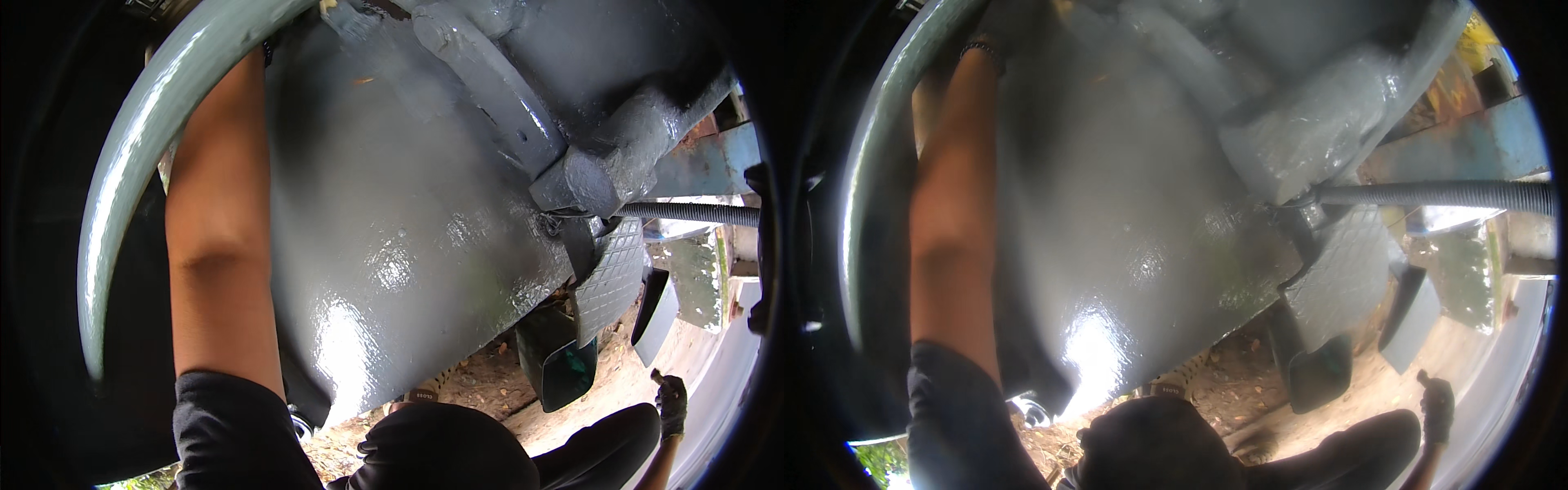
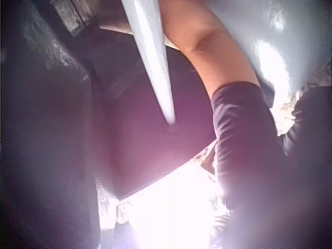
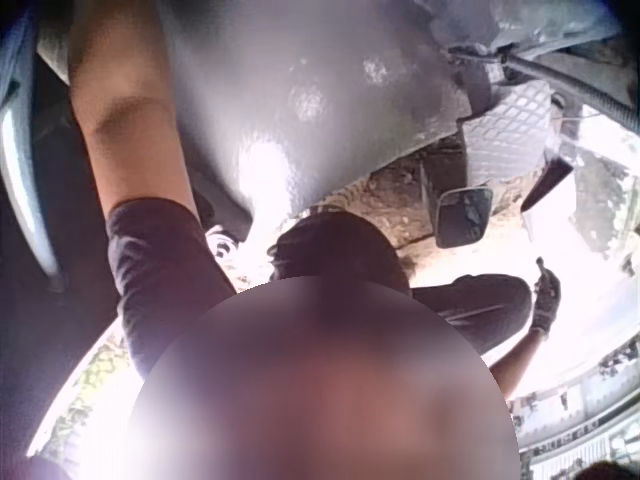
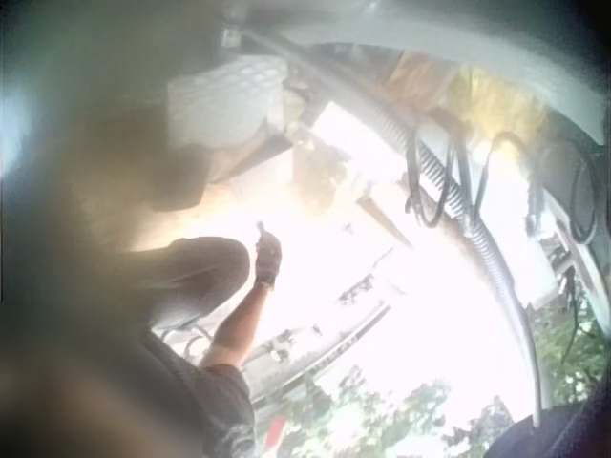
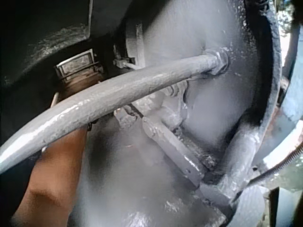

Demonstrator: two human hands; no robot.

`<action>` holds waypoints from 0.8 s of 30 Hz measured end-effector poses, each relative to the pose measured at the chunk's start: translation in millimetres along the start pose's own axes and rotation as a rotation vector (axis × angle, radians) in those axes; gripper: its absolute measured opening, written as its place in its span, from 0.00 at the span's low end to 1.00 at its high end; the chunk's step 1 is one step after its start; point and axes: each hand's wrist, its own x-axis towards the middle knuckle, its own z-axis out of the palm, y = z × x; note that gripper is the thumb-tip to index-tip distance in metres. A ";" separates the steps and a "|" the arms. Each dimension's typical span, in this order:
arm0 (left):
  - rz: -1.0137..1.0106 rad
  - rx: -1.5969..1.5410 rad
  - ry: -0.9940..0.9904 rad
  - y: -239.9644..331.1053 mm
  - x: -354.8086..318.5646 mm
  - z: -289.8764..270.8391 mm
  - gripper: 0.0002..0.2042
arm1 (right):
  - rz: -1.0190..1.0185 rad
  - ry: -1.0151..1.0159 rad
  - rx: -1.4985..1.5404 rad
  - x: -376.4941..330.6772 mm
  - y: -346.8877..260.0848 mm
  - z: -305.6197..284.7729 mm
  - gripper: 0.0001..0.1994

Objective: The person paints a large gray metal object using a paintbrush and a small container of paint. They repeatedly dip the brush into the container and apply paint to the surface, focusing on edges and seams.

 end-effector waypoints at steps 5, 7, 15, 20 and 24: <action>-0.049 -0.075 -0.044 -0.9 5.9 -3.2 0.24 | -0.070 0.089 -0.018 -5.5 -0.5 4.6 0.05; -0.060 -0.105 -0.069 1.5 8.4 -2.5 0.24 | -0.108 0.036 -0.006 -6.0 -0.4 8.6 0.05; -0.142 -0.223 -0.162 12.2 13.1 2.0 0.24 | 0.038 0.048 0.015 -12.3 12.7 9.1 0.03; -0.198 -0.260 -0.200 10.8 13.0 -17.2 0.24 | -0.053 0.055 -0.011 -10.1 31.4 5.4 0.02; -0.261 -0.304 -0.251 9.1 4.7 -23.8 0.23 | -0.086 -0.008 -0.014 4.6 38.4 13.1 0.04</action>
